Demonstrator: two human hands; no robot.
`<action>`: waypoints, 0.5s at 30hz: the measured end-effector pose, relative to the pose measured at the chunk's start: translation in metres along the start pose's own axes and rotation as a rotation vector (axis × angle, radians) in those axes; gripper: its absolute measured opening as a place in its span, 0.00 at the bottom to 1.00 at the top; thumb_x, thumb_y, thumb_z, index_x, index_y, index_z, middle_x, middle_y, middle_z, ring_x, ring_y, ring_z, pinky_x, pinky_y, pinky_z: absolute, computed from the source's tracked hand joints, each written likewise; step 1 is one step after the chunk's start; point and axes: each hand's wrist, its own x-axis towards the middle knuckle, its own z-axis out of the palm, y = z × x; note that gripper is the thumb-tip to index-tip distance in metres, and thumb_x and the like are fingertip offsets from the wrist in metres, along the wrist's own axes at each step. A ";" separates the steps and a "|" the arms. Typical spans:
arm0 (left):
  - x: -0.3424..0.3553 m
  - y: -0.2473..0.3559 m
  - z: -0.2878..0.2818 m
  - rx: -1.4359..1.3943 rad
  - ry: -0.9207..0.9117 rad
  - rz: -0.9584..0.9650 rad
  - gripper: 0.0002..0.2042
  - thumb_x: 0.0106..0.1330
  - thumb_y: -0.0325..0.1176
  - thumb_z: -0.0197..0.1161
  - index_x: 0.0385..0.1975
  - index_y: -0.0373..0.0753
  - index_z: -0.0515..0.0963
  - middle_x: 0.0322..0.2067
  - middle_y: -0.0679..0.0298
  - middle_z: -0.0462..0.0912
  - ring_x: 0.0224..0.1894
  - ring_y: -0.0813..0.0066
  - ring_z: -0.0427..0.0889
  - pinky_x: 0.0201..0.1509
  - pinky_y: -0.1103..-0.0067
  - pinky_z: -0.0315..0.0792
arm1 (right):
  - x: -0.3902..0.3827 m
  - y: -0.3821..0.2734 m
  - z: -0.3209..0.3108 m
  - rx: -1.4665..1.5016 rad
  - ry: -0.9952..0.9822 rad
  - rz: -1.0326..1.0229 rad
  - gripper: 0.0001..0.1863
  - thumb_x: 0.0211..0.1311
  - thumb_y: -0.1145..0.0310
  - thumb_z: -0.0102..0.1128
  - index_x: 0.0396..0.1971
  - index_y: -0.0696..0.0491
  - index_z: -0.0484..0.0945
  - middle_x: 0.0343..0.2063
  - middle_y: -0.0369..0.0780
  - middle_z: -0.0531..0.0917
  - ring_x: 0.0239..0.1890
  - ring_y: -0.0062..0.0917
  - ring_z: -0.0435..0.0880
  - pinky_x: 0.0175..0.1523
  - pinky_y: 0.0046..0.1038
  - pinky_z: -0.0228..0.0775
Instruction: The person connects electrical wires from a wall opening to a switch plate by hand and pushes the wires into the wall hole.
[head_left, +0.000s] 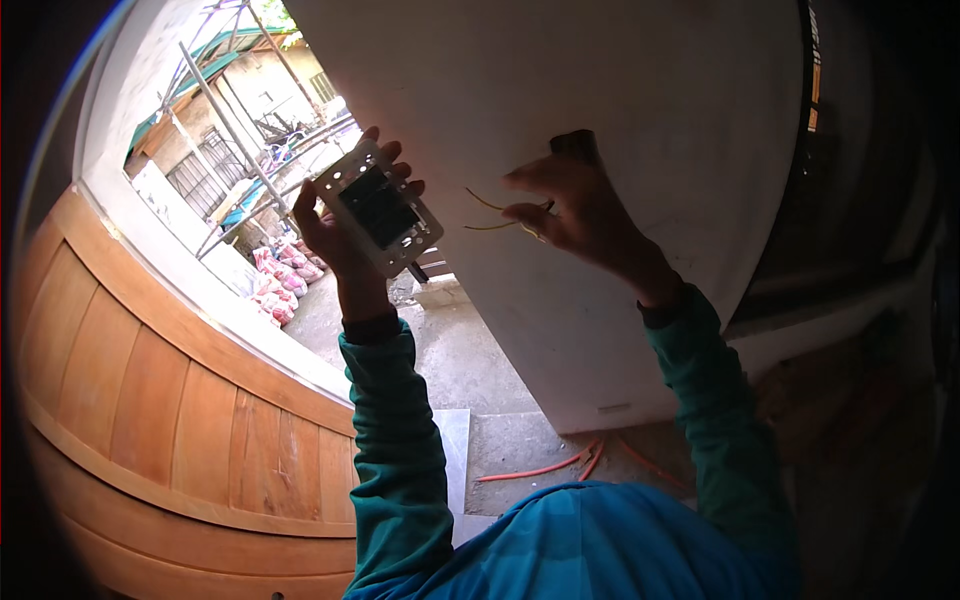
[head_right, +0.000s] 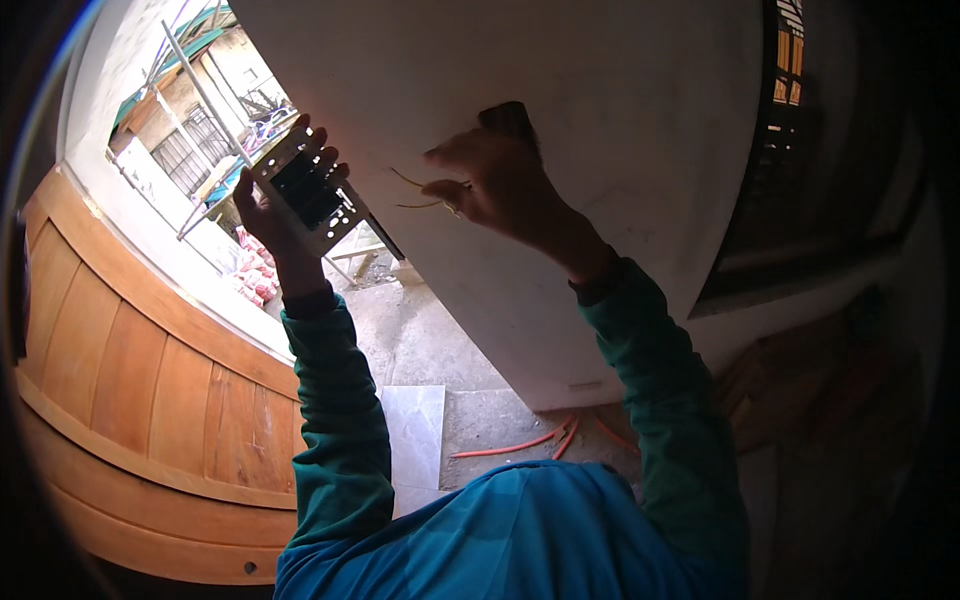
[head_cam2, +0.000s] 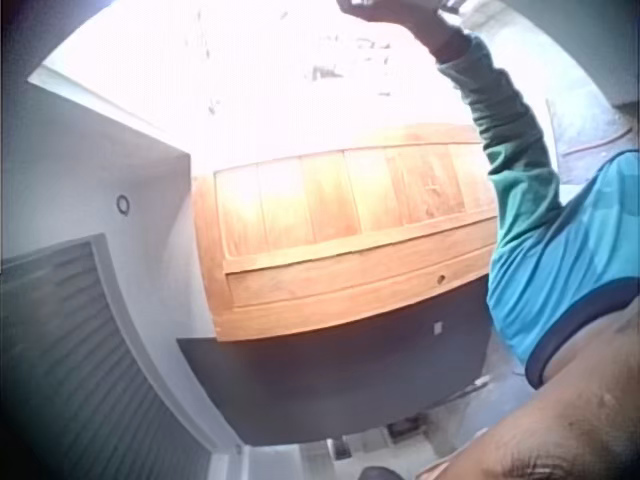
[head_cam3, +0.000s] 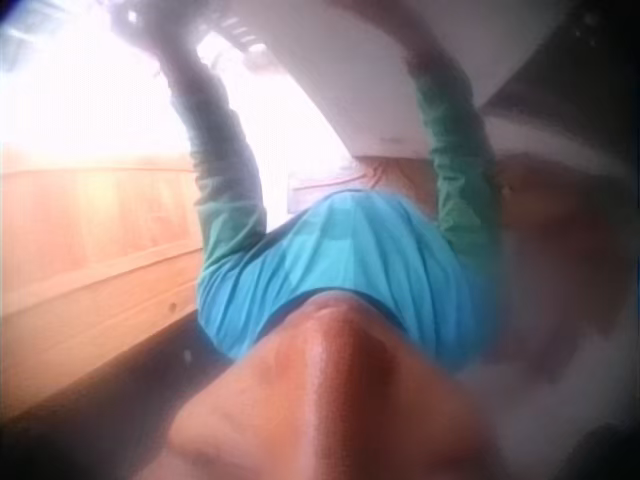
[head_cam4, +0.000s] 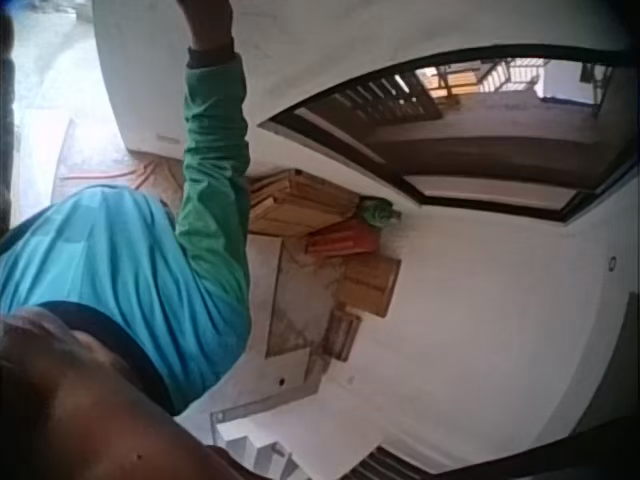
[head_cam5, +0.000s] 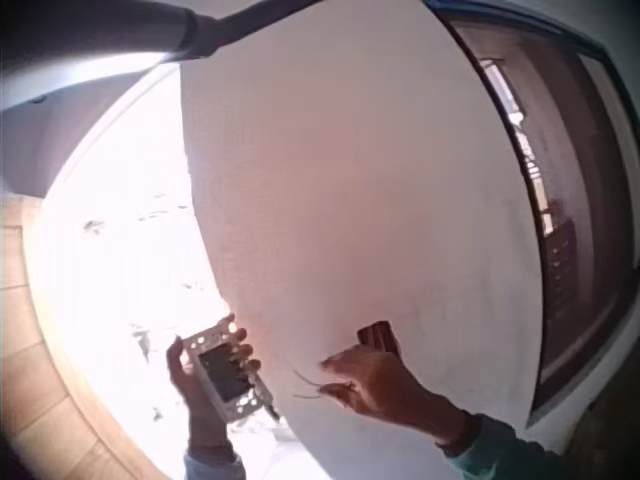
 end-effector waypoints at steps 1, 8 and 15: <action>0.001 -0.002 0.001 -0.050 -0.014 -0.013 0.41 0.63 0.58 0.44 0.65 0.29 0.49 0.57 0.44 0.65 0.54 0.56 0.71 0.57 0.62 0.69 | 0.001 0.000 0.006 0.033 -0.129 0.046 0.09 0.55 0.67 0.66 0.34 0.54 0.82 0.31 0.41 0.84 0.33 0.30 0.83 0.39 0.29 0.75; 0.016 -0.030 0.027 0.005 0.016 0.054 0.37 0.68 0.60 0.35 0.64 0.31 0.54 0.57 0.46 0.67 0.53 0.59 0.73 0.57 0.64 0.70 | 0.001 -0.002 -0.021 0.508 -0.058 0.315 0.07 0.58 0.69 0.64 0.31 0.57 0.80 0.25 0.37 0.81 0.27 0.20 0.78 0.35 0.23 0.72; 0.051 -0.060 0.038 0.047 0.115 0.126 0.37 0.67 0.62 0.33 0.63 0.33 0.59 0.56 0.48 0.69 0.52 0.59 0.75 0.55 0.64 0.72 | -0.003 -0.008 -0.015 0.610 0.025 0.483 0.09 0.57 0.66 0.65 0.32 0.57 0.81 0.26 0.36 0.80 0.28 0.19 0.79 0.38 0.24 0.73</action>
